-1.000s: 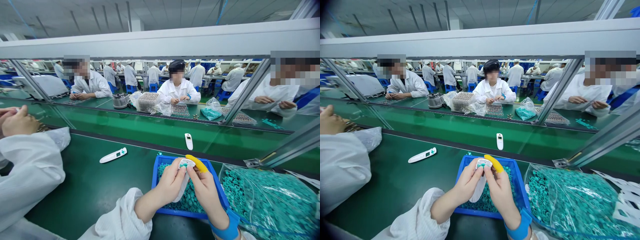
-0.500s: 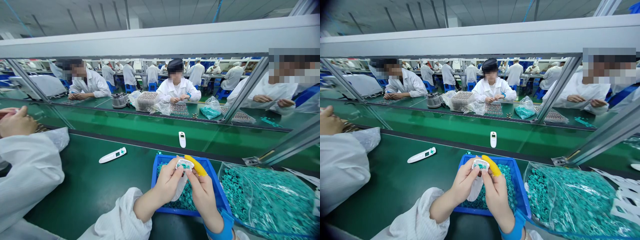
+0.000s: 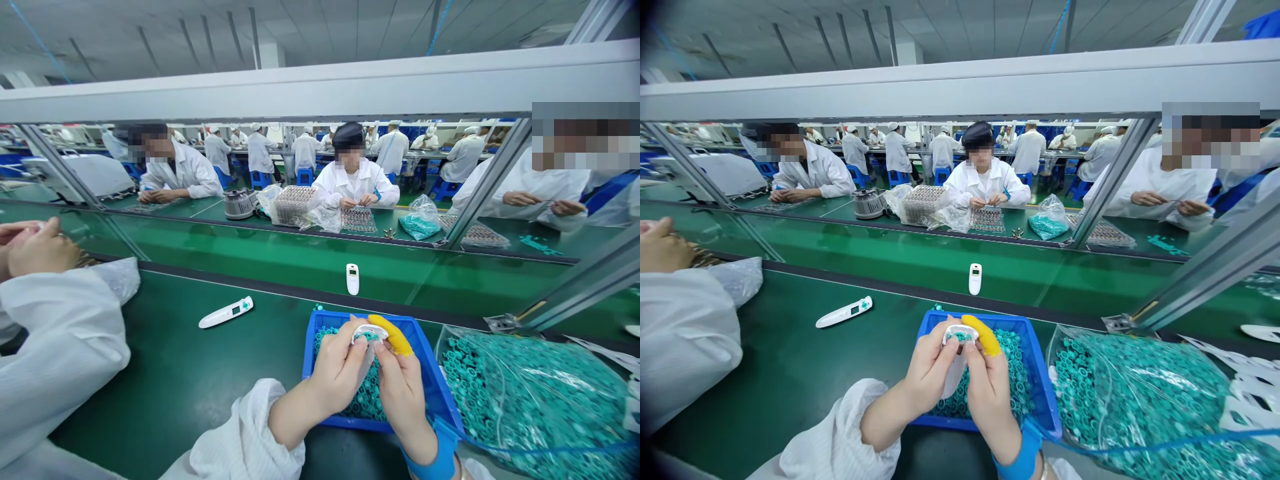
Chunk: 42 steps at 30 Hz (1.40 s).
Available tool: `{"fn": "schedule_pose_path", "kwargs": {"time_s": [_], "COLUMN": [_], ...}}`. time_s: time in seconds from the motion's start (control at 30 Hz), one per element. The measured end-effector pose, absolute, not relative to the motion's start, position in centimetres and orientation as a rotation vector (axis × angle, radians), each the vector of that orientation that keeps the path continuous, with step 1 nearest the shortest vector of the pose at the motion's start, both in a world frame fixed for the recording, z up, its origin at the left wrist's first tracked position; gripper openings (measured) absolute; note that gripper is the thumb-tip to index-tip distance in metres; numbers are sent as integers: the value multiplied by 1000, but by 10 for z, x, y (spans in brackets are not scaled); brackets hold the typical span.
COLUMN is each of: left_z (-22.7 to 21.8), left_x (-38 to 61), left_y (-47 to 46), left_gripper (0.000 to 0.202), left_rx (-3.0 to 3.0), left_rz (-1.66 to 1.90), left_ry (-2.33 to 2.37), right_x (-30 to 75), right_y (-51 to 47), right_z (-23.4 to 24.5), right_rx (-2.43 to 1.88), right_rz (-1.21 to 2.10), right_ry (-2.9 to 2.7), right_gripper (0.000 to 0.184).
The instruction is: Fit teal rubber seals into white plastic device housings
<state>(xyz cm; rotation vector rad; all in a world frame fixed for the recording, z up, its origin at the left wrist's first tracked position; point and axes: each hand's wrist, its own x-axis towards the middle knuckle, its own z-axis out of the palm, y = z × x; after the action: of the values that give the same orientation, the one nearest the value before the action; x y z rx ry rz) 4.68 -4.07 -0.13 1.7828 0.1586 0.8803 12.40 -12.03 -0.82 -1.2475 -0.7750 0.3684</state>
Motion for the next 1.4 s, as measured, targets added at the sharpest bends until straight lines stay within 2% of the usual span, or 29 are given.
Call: {"fn": "schedule_pose_path", "kwargs": {"time_s": [0.43,0.63,0.8,0.93,1.07,1.2,1.4], "left_z": [-4,-41,-77,-79,-54,-36,-52], "left_x": [46,-6,-60,-70,-38,42,145], "left_y": [-38,56,122,127,136,150,138], "left_gripper": [31,42,37,37,39,38,37], "left_rx": [1918,2263,2391,2504,2568,2551,2273], "left_rz": [946,549,316,265,327,411,418], "left_ry": [171,1065,1438,1583,1539,1373,1250], "right_x": [124,156,179,176,170,168,172], "right_y": [-117,-119,-118,-111,-105,-103,-101], "right_z": [-11,-14,-17,-21,-31,-42,-50], "right_rx": [-1385,-1993,-2116,-2139,-2204,-2253,-2253], "right_rz": [280,213,415,520,556,556,519], "right_ry": [-890,-1396,-1738,-1903,-1985,-1987,-1893], "right_gripper": [29,44,31,25,23,22,14]}}
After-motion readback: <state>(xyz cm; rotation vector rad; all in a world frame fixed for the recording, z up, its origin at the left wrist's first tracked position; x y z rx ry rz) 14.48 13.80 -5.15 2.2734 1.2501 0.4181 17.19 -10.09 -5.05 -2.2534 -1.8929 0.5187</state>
